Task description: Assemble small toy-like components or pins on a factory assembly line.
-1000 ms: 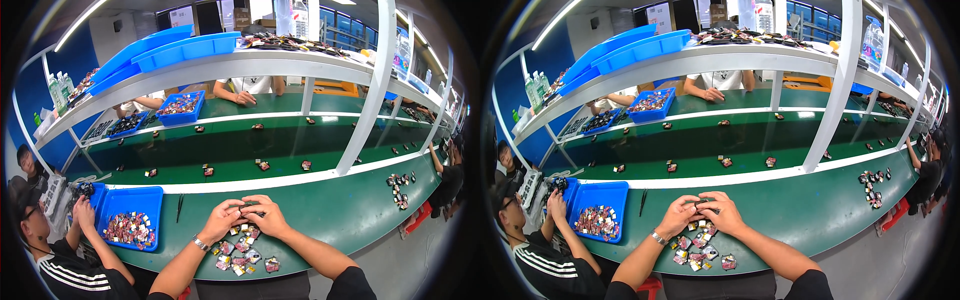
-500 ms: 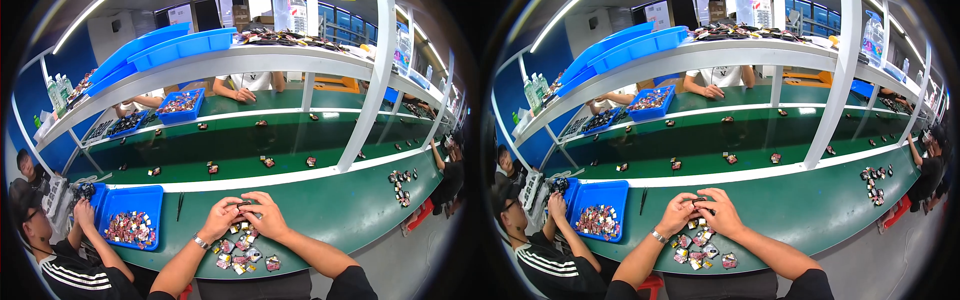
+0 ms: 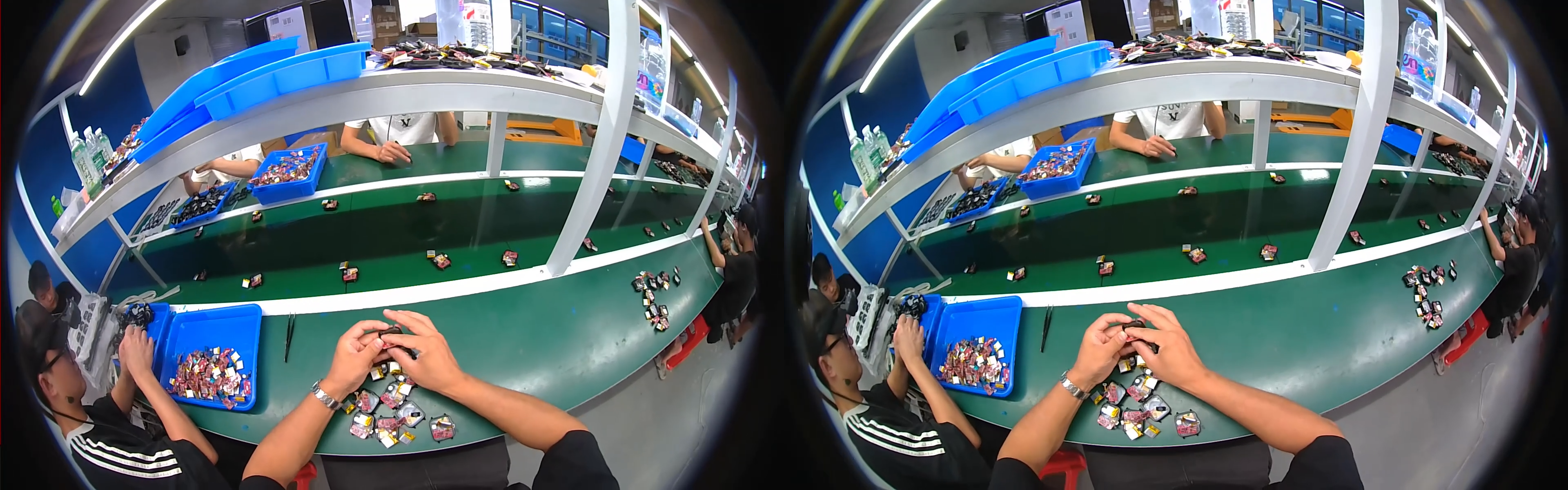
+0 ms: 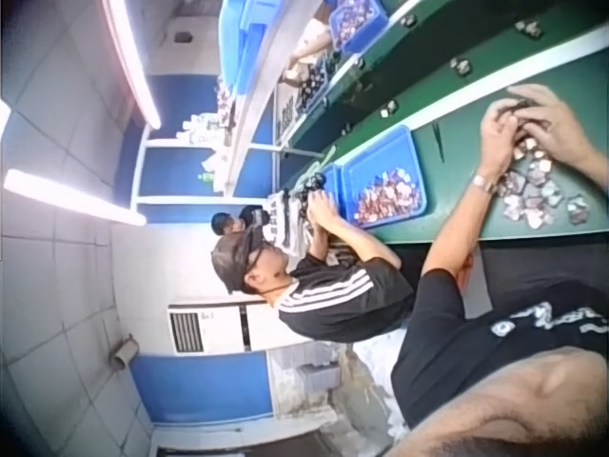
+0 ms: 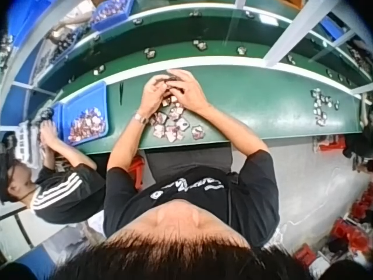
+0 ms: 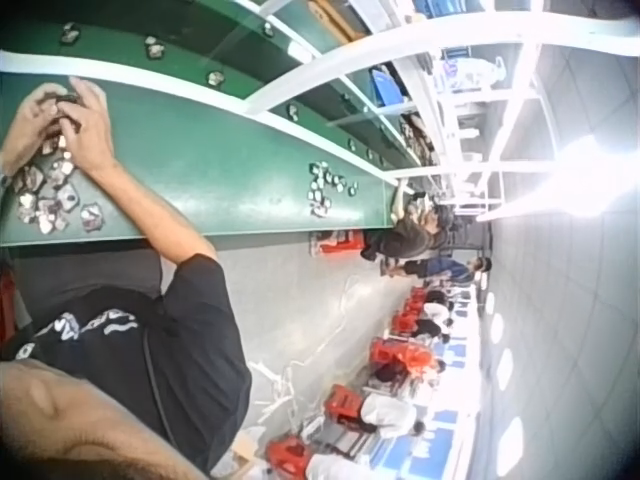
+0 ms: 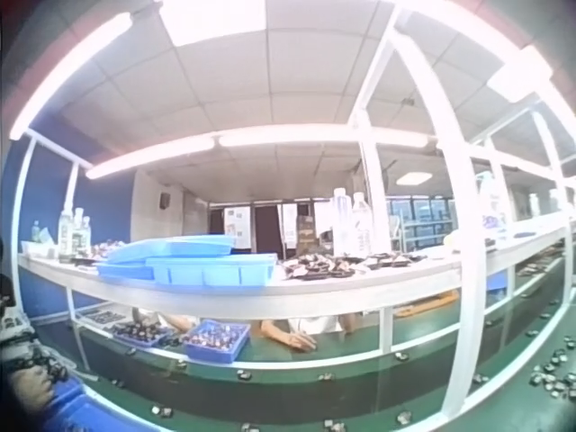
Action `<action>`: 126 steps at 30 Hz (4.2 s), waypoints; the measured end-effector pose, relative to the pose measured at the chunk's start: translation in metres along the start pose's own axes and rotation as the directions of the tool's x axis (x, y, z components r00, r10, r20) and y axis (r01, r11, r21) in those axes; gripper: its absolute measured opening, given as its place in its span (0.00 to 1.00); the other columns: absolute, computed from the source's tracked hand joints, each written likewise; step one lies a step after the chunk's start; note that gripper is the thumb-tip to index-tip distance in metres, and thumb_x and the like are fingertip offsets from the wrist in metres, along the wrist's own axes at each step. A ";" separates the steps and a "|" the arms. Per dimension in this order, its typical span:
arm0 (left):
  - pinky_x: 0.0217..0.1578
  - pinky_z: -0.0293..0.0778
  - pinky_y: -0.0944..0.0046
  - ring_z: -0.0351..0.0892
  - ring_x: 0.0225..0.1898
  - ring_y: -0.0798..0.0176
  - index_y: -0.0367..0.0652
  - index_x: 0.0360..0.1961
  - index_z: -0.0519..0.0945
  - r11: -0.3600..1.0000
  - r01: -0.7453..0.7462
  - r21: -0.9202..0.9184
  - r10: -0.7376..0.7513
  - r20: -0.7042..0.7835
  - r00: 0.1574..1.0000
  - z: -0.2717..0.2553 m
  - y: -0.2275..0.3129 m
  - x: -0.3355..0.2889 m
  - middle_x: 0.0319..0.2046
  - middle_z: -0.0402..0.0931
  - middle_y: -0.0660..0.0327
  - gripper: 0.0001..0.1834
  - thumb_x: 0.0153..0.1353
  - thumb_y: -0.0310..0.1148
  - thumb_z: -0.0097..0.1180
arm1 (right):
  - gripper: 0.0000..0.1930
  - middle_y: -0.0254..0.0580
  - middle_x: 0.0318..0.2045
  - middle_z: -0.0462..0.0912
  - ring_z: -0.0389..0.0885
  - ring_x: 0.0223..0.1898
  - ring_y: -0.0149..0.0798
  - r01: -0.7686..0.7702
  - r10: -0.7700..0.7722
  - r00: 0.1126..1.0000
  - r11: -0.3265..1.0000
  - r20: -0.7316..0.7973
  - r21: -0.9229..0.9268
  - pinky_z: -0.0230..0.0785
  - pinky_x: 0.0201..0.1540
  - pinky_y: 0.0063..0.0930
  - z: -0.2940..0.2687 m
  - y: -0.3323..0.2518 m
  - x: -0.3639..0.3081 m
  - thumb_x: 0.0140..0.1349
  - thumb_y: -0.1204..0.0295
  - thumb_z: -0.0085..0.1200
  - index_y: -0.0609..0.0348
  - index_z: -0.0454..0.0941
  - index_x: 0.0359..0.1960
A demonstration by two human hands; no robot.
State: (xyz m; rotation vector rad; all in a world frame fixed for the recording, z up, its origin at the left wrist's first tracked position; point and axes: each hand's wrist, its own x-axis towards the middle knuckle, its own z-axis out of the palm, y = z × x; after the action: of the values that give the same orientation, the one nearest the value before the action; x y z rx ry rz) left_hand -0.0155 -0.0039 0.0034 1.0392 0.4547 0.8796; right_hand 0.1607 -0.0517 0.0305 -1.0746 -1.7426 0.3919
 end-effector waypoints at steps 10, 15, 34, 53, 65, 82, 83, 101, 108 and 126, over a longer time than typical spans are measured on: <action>0.55 0.77 0.58 0.77 0.53 0.59 0.37 0.58 0.65 1.000 -0.021 -0.019 0.021 -0.009 1.000 0.001 -0.001 0.001 0.51 0.75 0.50 0.16 0.70 0.23 0.43 | 0.10 0.43 0.50 0.78 0.73 0.55 0.49 0.097 -0.101 0.994 0.993 -0.044 -0.070 0.71 0.53 0.37 -0.004 -0.003 0.006 0.51 0.79 0.60 0.58 0.82 0.37; 0.53 0.78 0.59 0.78 0.52 0.60 0.38 0.57 0.66 1.000 -0.002 -0.020 0.002 -0.012 1.000 0.007 0.002 0.001 0.49 0.77 0.52 0.16 0.69 0.25 0.47 | 0.10 0.40 0.39 0.78 0.78 0.38 0.42 0.230 -0.250 0.964 0.955 -0.089 -0.186 0.75 0.38 0.31 -0.006 0.001 0.005 0.47 0.82 0.63 0.58 0.81 0.33; 0.49 0.81 0.60 0.80 0.48 0.62 0.35 0.55 0.68 0.999 0.033 0.022 -0.031 -0.083 0.996 0.006 0.000 0.003 0.46 0.78 0.52 0.14 0.69 0.23 0.46 | 0.10 0.40 0.37 0.78 0.79 0.37 0.39 0.176 -0.213 0.971 0.944 -0.109 -0.280 0.78 0.34 0.28 0.002 0.002 0.004 0.49 0.79 0.64 0.60 0.82 0.35; 0.40 0.78 0.72 0.78 0.43 0.73 0.36 0.51 0.73 0.951 -0.002 0.310 0.048 -0.142 0.989 0.013 -0.003 0.003 0.42 0.80 0.61 0.12 0.68 0.25 0.49 | 0.06 0.43 0.36 0.80 0.83 0.31 0.32 -0.191 0.208 0.970 0.972 -0.128 0.136 0.78 0.34 0.22 0.004 0.005 0.002 0.55 0.82 0.60 0.66 0.80 0.35; 0.45 0.79 0.69 0.78 0.45 0.70 0.34 0.55 0.70 0.965 0.006 0.261 0.019 -0.092 0.996 0.007 -0.001 0.002 0.47 0.78 0.57 0.16 0.66 0.21 0.49 | 0.09 0.41 0.38 0.79 0.82 0.34 0.40 0.125 -0.143 0.985 0.975 -0.093 -0.182 0.78 0.36 0.30 0.000 0.009 0.001 0.50 0.81 0.61 0.59 0.81 0.34; 0.51 0.76 0.64 0.77 0.53 0.59 0.33 0.60 0.65 0.907 -0.224 0.355 0.275 -0.098 0.956 0.006 0.001 0.007 0.55 0.74 0.49 0.22 0.64 0.19 0.49 | 0.06 0.41 0.33 0.85 0.83 0.31 0.29 -0.397 0.442 0.889 0.875 -0.121 0.278 0.76 0.35 0.23 -0.011 0.058 0.035 0.57 0.78 0.61 0.61 0.82 0.37; 0.50 0.77 0.63 0.78 0.53 0.58 0.32 0.58 0.67 0.878 -0.269 0.396 0.336 -0.110 0.935 0.004 0.001 0.008 0.53 0.75 0.49 0.20 0.64 0.21 0.50 | 0.07 0.43 0.32 0.85 0.84 0.30 0.30 -0.410 0.436 0.875 0.898 -0.209 0.160 0.76 0.35 0.24 -0.020 0.077 0.046 0.57 0.77 0.61 0.63 0.81 0.37; 0.34 0.78 0.70 0.83 0.35 0.68 0.33 0.40 0.79 0.725 -0.138 0.675 0.433 -0.291 0.853 -0.037 0.005 0.016 0.37 0.83 0.58 0.08 0.63 0.22 0.49 | 0.26 0.50 0.43 0.79 0.75 0.45 0.54 -0.662 0.406 0.730 0.621 -0.550 -0.420 0.67 0.52 0.45 -0.107 0.200 0.058 0.47 0.72 0.68 0.61 0.75 0.49; 0.30 0.77 0.72 0.82 0.31 0.69 0.34 0.41 0.79 0.733 -0.108 0.672 0.402 -0.299 0.866 -0.042 0.007 0.011 0.36 0.82 0.58 0.09 0.63 0.22 0.50 | 0.28 0.43 0.44 0.81 0.76 0.49 0.45 -0.425 0.393 0.818 0.905 -0.420 0.019 0.68 0.50 0.36 -0.083 0.144 0.044 0.46 0.74 0.68 0.56 0.74 0.53; 0.46 0.81 0.64 0.79 0.48 0.65 0.36 0.62 0.67 0.995 0.063 0.074 -0.061 -0.025 0.998 -0.031 0.021 0.011 0.50 0.76 0.56 0.21 0.69 0.29 0.48 | 0.21 0.44 0.44 0.79 0.78 0.46 0.47 0.224 -0.207 0.972 0.956 0.107 -0.188 0.72 0.51 0.35 0.004 0.015 0.025 0.50 0.73 0.66 0.56 0.78 0.48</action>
State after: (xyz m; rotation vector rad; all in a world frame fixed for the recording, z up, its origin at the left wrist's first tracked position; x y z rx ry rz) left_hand -0.0392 0.0267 0.0087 1.0782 0.5399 0.8251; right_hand 0.1622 -0.0228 0.0333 -1.0047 -1.9865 0.1300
